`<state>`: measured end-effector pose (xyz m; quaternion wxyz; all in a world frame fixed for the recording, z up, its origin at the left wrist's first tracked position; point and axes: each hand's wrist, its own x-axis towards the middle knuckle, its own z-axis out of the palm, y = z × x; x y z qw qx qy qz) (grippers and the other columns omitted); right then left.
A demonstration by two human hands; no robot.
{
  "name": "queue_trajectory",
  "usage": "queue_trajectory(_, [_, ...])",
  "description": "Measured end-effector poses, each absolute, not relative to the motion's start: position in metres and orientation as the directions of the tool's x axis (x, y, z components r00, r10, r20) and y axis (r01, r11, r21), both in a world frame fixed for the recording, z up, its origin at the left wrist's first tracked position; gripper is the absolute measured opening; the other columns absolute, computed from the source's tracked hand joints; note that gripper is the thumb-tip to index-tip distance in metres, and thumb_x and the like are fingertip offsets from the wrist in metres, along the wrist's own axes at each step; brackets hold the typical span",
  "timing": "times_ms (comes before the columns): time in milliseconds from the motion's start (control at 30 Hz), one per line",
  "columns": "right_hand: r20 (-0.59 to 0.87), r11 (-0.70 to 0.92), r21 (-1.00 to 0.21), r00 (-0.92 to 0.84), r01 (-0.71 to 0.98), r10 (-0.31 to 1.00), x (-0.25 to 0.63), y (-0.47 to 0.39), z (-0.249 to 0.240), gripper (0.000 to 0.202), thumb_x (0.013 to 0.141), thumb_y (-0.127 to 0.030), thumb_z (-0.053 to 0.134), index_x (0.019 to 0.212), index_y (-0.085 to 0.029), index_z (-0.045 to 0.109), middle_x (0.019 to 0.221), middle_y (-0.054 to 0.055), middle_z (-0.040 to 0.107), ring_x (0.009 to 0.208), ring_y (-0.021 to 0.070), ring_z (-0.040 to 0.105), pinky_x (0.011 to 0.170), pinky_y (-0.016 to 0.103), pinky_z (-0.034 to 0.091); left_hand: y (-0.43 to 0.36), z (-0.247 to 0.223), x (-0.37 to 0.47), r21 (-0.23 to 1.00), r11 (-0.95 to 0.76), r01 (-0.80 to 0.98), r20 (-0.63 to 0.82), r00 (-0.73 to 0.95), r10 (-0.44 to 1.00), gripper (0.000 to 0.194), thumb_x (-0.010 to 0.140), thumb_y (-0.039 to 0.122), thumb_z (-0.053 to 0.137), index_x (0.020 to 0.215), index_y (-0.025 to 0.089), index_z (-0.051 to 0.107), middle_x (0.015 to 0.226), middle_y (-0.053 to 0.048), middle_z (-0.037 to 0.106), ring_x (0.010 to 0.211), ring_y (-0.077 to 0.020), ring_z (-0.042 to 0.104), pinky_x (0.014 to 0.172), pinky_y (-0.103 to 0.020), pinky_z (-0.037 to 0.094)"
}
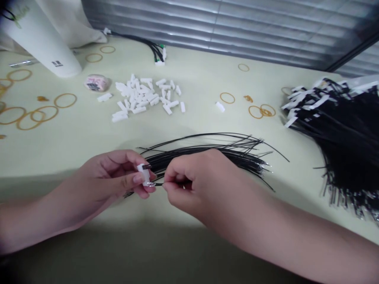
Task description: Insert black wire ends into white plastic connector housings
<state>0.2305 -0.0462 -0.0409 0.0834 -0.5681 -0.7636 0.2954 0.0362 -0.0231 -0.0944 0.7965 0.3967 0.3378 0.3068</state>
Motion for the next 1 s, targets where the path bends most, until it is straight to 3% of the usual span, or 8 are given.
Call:
queue_trajectory(567, [-0.237,0.226,-0.436,-0.354,0.871,0.905,0.2304,-0.0485,-0.0378,0.013,0.072,-0.02,0.05,0.061,-0.023,0.056,0.052,-0.009,0.049,0.048,0.005,0.041,0.042,0.018,0.031,-0.0233,-0.093,0.0357,0.862,0.481,-0.161,-0.302,0.599,0.742,0.011,0.076,0.016,0.068,0.081,0.015,0.059,0.068,0.004,0.065,0.064,-0.0072,0.066,0.064,-0.013,0.054])
queue_trajectory(833, [-0.225,0.182,-0.494,-0.328,0.85,0.917,0.224,-0.0474,-0.039,0.014,0.072,-0.021,0.05,0.061,-0.023,0.058,0.052,-0.008,0.051,0.047,0.0051,0.041,0.041,0.016,0.032,-0.023,-0.094,0.0363,0.878,0.465,-0.116,-0.312,0.599,0.738,0.01,0.077,0.016,0.066,0.081,0.014,0.057,0.067,0.004,0.066,0.065,-0.0071,0.066,0.063,-0.013,0.054])
queue_trajectory(1000, [-0.228,0.187,-0.467,-0.322,0.864,0.919,0.2229,-0.0495,-0.0407,0.015,0.07,-0.019,0.049,0.059,-0.022,0.057,0.05,-0.008,0.049,0.046,0.0052,0.041,0.041,0.017,0.031,-0.0232,-0.0937,0.0364,0.874,0.469,-0.127,-0.307,0.604,0.736,0.01,0.078,0.016,0.065,0.082,0.014,0.056,0.067,0.002,0.066,0.065,-0.008,0.066,0.062,-0.014,0.054])
